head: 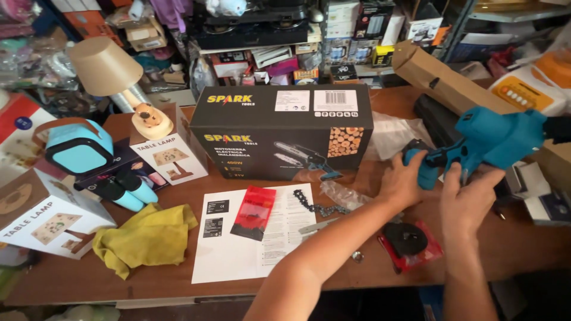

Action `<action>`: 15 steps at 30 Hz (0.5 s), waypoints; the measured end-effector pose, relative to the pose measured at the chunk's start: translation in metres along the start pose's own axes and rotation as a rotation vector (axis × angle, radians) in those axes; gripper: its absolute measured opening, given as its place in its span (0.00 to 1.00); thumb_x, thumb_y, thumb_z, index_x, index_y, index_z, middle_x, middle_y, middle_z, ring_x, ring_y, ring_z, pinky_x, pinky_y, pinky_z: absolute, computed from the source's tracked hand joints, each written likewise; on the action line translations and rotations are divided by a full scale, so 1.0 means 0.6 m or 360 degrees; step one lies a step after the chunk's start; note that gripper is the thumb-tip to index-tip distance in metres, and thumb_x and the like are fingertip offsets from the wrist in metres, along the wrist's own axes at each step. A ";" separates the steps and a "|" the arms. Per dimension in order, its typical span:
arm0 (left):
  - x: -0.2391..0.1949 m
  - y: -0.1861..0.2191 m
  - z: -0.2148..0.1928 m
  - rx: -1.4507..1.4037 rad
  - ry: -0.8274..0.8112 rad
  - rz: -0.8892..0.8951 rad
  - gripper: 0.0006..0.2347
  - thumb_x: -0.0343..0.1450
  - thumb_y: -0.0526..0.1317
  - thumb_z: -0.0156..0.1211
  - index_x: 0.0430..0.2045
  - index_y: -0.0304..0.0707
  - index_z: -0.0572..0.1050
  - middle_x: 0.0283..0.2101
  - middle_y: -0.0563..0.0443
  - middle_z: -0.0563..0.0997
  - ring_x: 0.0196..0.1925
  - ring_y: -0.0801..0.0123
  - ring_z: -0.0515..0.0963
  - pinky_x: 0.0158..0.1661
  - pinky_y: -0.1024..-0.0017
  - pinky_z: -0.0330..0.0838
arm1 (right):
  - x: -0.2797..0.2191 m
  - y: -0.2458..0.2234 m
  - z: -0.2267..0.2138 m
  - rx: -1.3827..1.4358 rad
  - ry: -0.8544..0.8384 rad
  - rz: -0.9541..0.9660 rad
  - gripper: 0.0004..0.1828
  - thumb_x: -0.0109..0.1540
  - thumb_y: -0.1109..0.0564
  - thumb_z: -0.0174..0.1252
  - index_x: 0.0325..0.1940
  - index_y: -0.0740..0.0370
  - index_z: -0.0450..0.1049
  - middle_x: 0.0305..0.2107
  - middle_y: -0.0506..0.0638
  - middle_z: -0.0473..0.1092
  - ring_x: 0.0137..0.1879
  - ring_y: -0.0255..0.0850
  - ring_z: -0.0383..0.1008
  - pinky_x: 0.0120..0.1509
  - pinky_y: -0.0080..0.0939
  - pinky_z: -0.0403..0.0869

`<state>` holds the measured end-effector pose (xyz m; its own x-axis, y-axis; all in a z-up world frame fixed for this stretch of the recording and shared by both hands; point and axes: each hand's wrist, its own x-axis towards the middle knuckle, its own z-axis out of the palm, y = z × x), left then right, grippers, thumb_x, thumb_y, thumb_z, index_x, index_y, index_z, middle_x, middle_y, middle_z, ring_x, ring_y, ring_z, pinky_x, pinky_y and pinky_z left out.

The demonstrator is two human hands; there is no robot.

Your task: Unboxing and assembling a mini electric chainsaw by attaching the guide bar and chain

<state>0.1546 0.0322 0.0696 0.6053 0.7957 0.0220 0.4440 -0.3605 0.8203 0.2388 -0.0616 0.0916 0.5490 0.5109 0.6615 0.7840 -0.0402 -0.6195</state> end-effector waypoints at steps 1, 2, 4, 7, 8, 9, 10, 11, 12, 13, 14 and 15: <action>0.007 -0.003 0.005 0.0002 0.0007 -0.0005 0.45 0.53 0.59 0.61 0.71 0.60 0.54 0.70 0.29 0.52 0.58 0.14 0.63 0.57 0.36 0.62 | 0.001 0.000 0.005 0.0007 -0.0004 -0.0003 0.19 0.77 0.57 0.56 0.58 0.75 0.57 0.39 0.78 0.71 0.40 0.76 0.72 0.35 0.66 0.67; 0.015 -0.006 0.010 0.0060 0.0011 -0.0006 0.44 0.55 0.60 0.61 0.71 0.59 0.55 0.67 0.28 0.55 0.57 0.16 0.66 0.56 0.37 0.64 | 0.003 0.001 0.009 -0.0042 -0.0018 0.0022 0.19 0.76 0.57 0.56 0.55 0.75 0.56 0.39 0.79 0.71 0.40 0.78 0.71 0.36 0.67 0.67; 0.030 -0.011 0.020 0.0120 0.0018 -0.0012 0.43 0.57 0.60 0.60 0.71 0.57 0.56 0.65 0.26 0.58 0.55 0.17 0.69 0.55 0.37 0.67 | 0.006 0.004 0.019 -0.0086 -0.0036 0.0047 0.19 0.76 0.56 0.57 0.53 0.75 0.56 0.38 0.80 0.72 0.40 0.80 0.71 0.37 0.69 0.66; 0.046 -0.024 0.035 0.0204 -0.0007 0.0059 0.39 0.63 0.51 0.60 0.71 0.49 0.52 0.63 0.21 0.60 0.52 0.19 0.70 0.51 0.41 0.69 | 0.009 0.001 0.026 -0.0213 -0.0054 0.0040 0.20 0.76 0.53 0.57 0.52 0.73 0.56 0.35 0.80 0.72 0.37 0.82 0.70 0.36 0.71 0.65; 0.050 -0.029 0.039 0.0179 0.0013 0.0069 0.38 0.63 0.51 0.58 0.70 0.48 0.54 0.61 0.22 0.62 0.50 0.20 0.72 0.50 0.40 0.69 | 0.011 -0.010 0.025 -0.0230 -0.0131 0.0120 0.21 0.75 0.52 0.58 0.53 0.72 0.57 0.37 0.80 0.73 0.38 0.82 0.71 0.39 0.73 0.66; 0.053 -0.034 0.043 0.0156 0.0029 0.0081 0.36 0.63 0.52 0.56 0.69 0.47 0.56 0.60 0.23 0.64 0.48 0.21 0.74 0.49 0.39 0.70 | 0.011 -0.021 0.023 -0.0247 -0.0204 0.0205 0.22 0.75 0.51 0.58 0.54 0.71 0.57 0.39 0.81 0.73 0.39 0.83 0.71 0.41 0.74 0.67; 0.055 -0.039 0.040 0.0159 0.0020 0.0084 0.36 0.63 0.52 0.56 0.69 0.47 0.56 0.60 0.23 0.64 0.48 0.21 0.74 0.49 0.39 0.70 | 0.011 -0.020 0.031 -0.0250 -0.0200 0.0213 0.22 0.75 0.51 0.58 0.54 0.71 0.57 0.39 0.81 0.73 0.39 0.83 0.71 0.41 0.74 0.67; 0.058 -0.042 0.041 0.0138 0.0013 0.0078 0.34 0.64 0.50 0.58 0.67 0.49 0.57 0.59 0.23 0.66 0.48 0.22 0.76 0.49 0.41 0.71 | 0.011 -0.016 0.036 -0.0312 -0.0192 0.0223 0.23 0.73 0.49 0.59 0.54 0.69 0.58 0.36 0.78 0.74 0.38 0.79 0.73 0.40 0.72 0.68; 0.060 -0.044 0.042 0.0118 0.0006 0.0071 0.32 0.64 0.48 0.59 0.66 0.51 0.59 0.58 0.22 0.68 0.47 0.22 0.77 0.50 0.43 0.72 | 0.011 -0.012 0.040 -0.0374 -0.0185 0.0234 0.24 0.72 0.47 0.60 0.53 0.68 0.59 0.33 0.74 0.75 0.37 0.76 0.75 0.39 0.70 0.70; 0.068 -0.064 0.051 0.0116 -0.0019 0.0091 0.32 0.64 0.48 0.59 0.66 0.51 0.59 0.58 0.22 0.68 0.47 0.22 0.77 0.50 0.43 0.72 | 0.007 -0.007 0.047 -0.0392 -0.0165 0.0251 0.24 0.72 0.47 0.60 0.53 0.68 0.59 0.33 0.74 0.75 0.37 0.76 0.75 0.39 0.70 0.70; 0.076 -0.083 0.062 0.0165 0.0029 0.0155 0.32 0.66 0.47 0.60 0.67 0.47 0.60 0.58 0.21 0.70 0.53 0.24 0.77 0.52 0.43 0.73 | 0.003 -0.001 0.053 -0.0472 -0.0160 0.0227 0.26 0.69 0.44 0.63 0.54 0.65 0.61 0.31 0.72 0.76 0.36 0.72 0.77 0.39 0.67 0.73; 0.089 -0.099 0.073 0.0213 0.0074 0.0232 0.32 0.67 0.45 0.61 0.68 0.43 0.61 0.58 0.19 0.72 0.58 0.26 0.77 0.54 0.42 0.75 | 0.004 0.006 0.057 -0.0553 -0.0146 0.0206 0.28 0.67 0.41 0.65 0.55 0.63 0.62 0.28 0.70 0.76 0.35 0.69 0.80 0.38 0.65 0.77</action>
<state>0.1898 0.0747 -0.0029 0.6399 0.7508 0.1636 0.4399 -0.5325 0.7231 0.2332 -0.0311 0.0764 0.6342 0.5566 0.5366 0.7698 -0.3904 -0.5049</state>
